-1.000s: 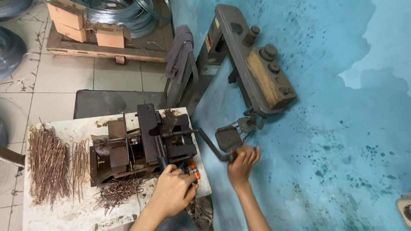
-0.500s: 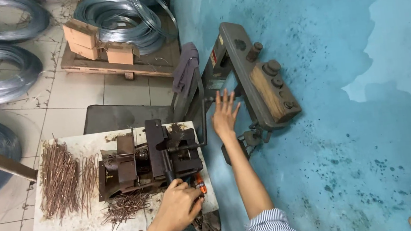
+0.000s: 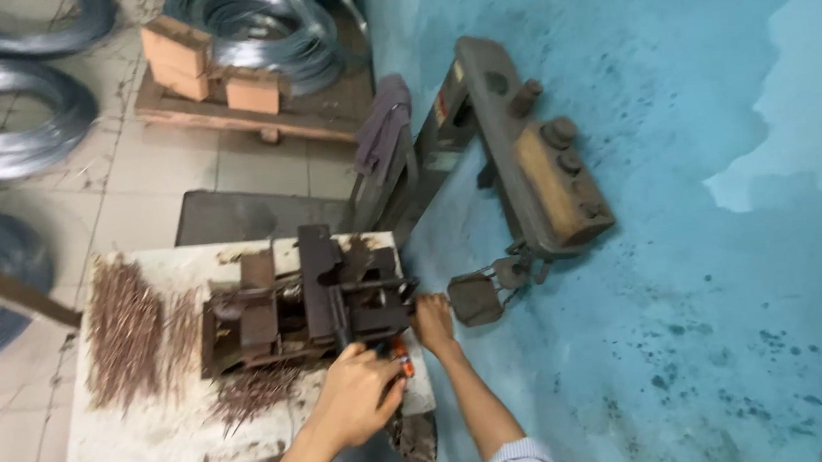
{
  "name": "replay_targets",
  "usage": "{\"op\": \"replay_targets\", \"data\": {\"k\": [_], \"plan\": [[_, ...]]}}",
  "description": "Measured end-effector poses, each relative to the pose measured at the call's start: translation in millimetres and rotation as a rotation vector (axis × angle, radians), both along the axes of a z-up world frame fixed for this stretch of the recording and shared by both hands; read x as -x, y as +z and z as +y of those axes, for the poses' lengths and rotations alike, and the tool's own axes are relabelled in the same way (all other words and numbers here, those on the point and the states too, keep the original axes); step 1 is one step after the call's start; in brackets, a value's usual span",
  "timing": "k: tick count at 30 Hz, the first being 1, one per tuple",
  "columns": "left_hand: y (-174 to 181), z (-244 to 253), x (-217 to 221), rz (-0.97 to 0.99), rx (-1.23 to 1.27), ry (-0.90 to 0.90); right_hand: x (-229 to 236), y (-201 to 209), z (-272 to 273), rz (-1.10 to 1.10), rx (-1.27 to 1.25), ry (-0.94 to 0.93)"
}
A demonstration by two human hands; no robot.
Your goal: Processing thin metal rods using a manual machine by loading bundles and operating a lever
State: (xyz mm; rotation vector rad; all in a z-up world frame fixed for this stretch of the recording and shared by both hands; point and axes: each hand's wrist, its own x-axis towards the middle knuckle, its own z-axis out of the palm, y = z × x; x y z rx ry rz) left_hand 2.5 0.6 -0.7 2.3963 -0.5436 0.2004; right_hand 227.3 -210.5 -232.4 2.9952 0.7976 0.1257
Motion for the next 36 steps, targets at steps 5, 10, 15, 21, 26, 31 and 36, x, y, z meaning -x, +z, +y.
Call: {"op": "replay_targets", "data": {"k": [5, 10, 15, 21, 26, 31, 36], "plan": [[7, -1, 5, 0.003, 0.005, 0.029, 73, 26, -37, -0.023, -0.137, 0.091], [-1, -3, 6, 0.013, -0.018, 0.030, 126, 47, -65, -0.262, -0.212, 0.094], [4, -1, 8, -0.008, -0.044, -0.009, 129, 78, -91, -0.607, -0.315, 0.037], [3, 0, 8, 0.026, -0.141, -0.057, 84, 222, -44, -0.698, -0.081, -0.147], [-1, -4, 13, -0.027, -0.068, -0.022, -2, 251, 1, -0.644, -0.133, -0.208], [-1, -4, 13, -0.065, -0.013, 0.002, -76, 220, 33, -0.489, -0.171, -0.146], [-2, -5, 16, -0.088, -0.016, 0.023, -118, 184, 47, -0.060, 0.027, -0.264]]}}
